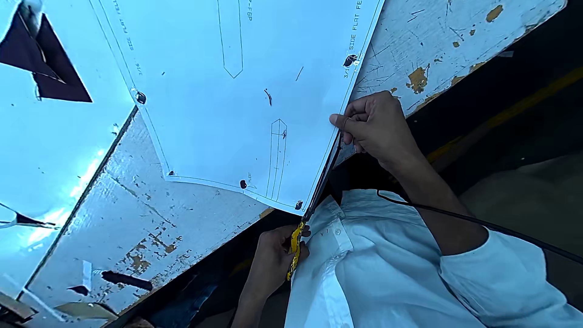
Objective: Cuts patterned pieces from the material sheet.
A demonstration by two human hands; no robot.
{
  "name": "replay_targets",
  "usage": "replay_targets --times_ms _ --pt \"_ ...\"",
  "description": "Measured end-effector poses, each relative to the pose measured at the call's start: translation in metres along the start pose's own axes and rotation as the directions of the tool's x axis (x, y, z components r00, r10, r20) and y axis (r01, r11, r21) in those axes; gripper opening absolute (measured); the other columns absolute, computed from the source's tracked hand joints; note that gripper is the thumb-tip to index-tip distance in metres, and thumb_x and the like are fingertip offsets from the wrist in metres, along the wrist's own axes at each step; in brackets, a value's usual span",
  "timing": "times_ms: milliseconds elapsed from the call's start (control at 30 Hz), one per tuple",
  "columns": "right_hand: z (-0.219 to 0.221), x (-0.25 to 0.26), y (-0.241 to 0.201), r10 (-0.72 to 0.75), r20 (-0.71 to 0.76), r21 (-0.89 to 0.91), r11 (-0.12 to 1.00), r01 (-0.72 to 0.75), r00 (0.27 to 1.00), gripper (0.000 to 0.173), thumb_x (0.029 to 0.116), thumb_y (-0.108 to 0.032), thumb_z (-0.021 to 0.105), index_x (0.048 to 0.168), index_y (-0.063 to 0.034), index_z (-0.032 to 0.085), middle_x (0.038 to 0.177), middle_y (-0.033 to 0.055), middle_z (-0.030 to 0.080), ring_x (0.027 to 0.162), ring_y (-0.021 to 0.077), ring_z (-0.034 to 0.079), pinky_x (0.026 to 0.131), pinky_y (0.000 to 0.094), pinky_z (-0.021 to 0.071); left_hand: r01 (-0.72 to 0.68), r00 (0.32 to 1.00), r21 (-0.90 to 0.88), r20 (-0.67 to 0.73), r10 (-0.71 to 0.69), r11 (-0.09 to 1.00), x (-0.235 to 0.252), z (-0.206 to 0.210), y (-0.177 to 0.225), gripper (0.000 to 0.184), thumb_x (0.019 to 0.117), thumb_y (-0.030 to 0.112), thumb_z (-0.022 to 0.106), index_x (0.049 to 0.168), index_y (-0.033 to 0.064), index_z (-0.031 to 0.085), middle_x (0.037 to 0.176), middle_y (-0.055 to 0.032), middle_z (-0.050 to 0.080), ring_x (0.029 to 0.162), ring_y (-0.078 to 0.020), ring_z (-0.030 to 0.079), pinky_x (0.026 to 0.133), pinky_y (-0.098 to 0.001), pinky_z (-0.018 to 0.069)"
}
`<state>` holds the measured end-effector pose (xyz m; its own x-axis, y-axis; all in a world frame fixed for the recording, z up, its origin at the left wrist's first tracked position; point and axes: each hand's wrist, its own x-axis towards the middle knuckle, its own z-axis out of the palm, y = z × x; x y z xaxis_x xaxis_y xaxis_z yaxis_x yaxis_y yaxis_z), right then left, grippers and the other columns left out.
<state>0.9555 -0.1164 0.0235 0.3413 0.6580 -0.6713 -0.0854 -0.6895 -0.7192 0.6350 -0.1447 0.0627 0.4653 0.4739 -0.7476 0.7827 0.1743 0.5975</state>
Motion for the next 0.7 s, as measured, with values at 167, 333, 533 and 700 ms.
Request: replay_targets --times_ms 167,333,533,700 --pt "-0.0002 0.0000 -0.0007 0.006 -0.002 0.009 1.000 -0.006 1.000 0.024 0.0966 -0.021 0.073 0.080 -0.0054 0.068 0.056 -0.0008 0.062 0.040 0.0047 0.052 0.038 0.0203 0.0436 -0.008 1.000 -0.001 0.003 0.008 1.000 0.0008 0.0000 -0.0011 0.023 0.0847 0.025 0.070 0.102 0.0140 0.079 0.092 0.0065 0.077 0.069 -0.0016 0.069 0.059 -0.0183 0.0566" --pt "-0.0006 -0.0004 -0.0014 0.012 0.000 0.012 1.000 -0.012 1.000 0.022 0.0962 -0.021 0.073 0.082 -0.0054 0.068 0.056 -0.0011 0.062 0.040 0.0043 0.052 0.038 0.0197 0.0433 -0.009 1.000 -0.008 -0.004 0.009 1.000 0.0009 0.0000 -0.0007 0.023 0.0843 0.025 0.071 0.103 0.0138 0.079 0.091 0.0066 0.077 0.069 -0.0020 0.069 0.060 -0.0182 0.0573" --pt "0.0001 -0.0003 -0.0010 0.006 -0.005 0.011 1.000 -0.006 1.000 0.022 0.0963 -0.020 0.073 0.081 -0.0051 0.068 0.056 -0.0010 0.062 0.040 0.0040 0.052 0.038 0.0194 0.0431 -0.011 1.000 -0.032 -0.008 0.011 0.999 0.0015 -0.0011 -0.0004 0.021 0.0840 0.023 0.072 0.101 0.0129 0.079 0.088 0.0059 0.077 0.066 -0.0027 0.068 0.058 -0.0188 0.0570" --pt "-0.0001 -0.0003 -0.0013 0.002 -0.006 0.014 1.000 -0.002 1.000 0.021 0.0959 -0.020 0.073 0.081 -0.0050 0.069 0.055 -0.0009 0.062 0.040 0.0039 0.052 0.039 0.0195 0.0438 -0.010 1.000 -0.023 0.000 0.010 1.000 0.0019 -0.0024 -0.0004 0.021 0.0841 0.023 0.072 0.101 0.0133 0.079 0.087 0.0065 0.077 0.066 -0.0025 0.069 0.058 -0.0194 0.0579"
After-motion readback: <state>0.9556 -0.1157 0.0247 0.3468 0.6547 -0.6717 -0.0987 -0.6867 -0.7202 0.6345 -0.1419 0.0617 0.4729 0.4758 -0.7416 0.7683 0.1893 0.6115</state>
